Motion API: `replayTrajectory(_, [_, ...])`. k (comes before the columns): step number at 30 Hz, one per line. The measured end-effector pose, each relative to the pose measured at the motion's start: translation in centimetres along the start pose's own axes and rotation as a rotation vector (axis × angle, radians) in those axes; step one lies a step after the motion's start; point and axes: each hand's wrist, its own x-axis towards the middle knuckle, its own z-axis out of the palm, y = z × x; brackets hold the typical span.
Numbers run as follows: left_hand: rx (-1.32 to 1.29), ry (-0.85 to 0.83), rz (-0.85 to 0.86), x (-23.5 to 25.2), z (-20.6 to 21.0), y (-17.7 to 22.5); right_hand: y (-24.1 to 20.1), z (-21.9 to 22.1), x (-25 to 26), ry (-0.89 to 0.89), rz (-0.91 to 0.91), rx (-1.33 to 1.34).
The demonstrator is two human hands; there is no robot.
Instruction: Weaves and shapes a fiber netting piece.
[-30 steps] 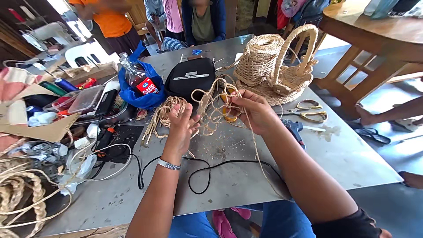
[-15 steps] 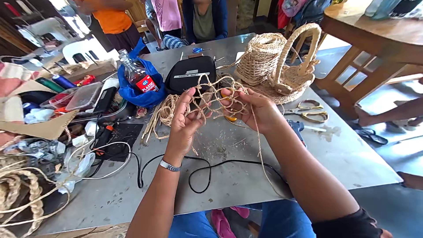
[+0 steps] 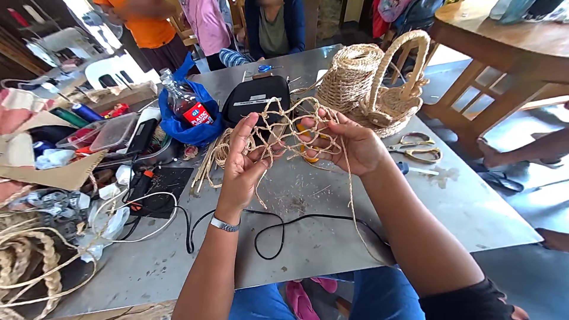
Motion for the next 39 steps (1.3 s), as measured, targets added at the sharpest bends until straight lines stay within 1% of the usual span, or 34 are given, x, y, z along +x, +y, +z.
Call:
replayTrajectory(5, [0.003, 0.007, -0.016, -0.1, -0.2, 0.0, -0.2, -0.5, 0.0, -0.044, -0.023, -0.024])
replayTrajectory(12, [0.055, -0.001, -0.009, 0.0, -0.1, -0.3, -0.3, -0.5, -0.1, -0.054, -0.044, -0.013])
replayTrajectory(15, [0.040, 0.010, -0.021, 0.1, -0.1, -0.6, -0.1, -0.5, 0.0, -0.042, -0.045, 0.007])
replayTrajectory(20, [-0.095, 0.153, -0.017, 0.2, -0.4, -0.9, 0.1, -0.4, 0.0, -0.024, -0.088, -0.012])
replayTrajectory(23, [-0.181, 0.259, -0.054, 0.2, -0.4, -1.2, 0.4, 0.2, -0.1, 0.036, -0.087, -0.032])
replayTrajectory(25, [-0.176, 0.323, -0.088, 0.2, -0.4, -1.4, 0.5, 0.4, -0.2, 0.043, -0.085, -0.048])
replayTrajectory(27, [-0.050, 0.358, -0.087, 0.1, -0.5, -1.5, 0.7, 0.5, -0.3, 0.025, -0.084, -0.111])
replayTrajectory(28, [0.087, 0.367, -0.056, 0.1, -0.6, -1.5, 0.8, 0.5, -0.4, 0.011, -0.081, -0.172])
replayTrajectory(31, [0.574, 0.358, 0.156, 0.0, -0.7, -1.5, 1.1, 0.8, -0.5, -0.052, -0.018, -0.379])
replayTrajectory(33, [0.800, 0.288, 0.313, 0.1, -0.4, -1.1, 1.5, 1.2, -0.6, -0.109, 0.005, -0.484])
replayTrajectory(35, [0.918, 0.197, 0.383, 0.1, 0.2, -0.8, 1.9, 1.6, -0.6, -0.160, 0.014, -0.544])
replayTrajectory(37, [0.949, 0.138, 0.371, -0.2, 1.0, -1.1, 2.2, 1.7, -0.6, -0.185, 0.007, -0.578])
replayTrajectory(39, [0.912, 0.117, 0.334, -0.4, 1.5, -1.5, 2.2, 1.7, -0.6, -0.195, -0.010, -0.617])
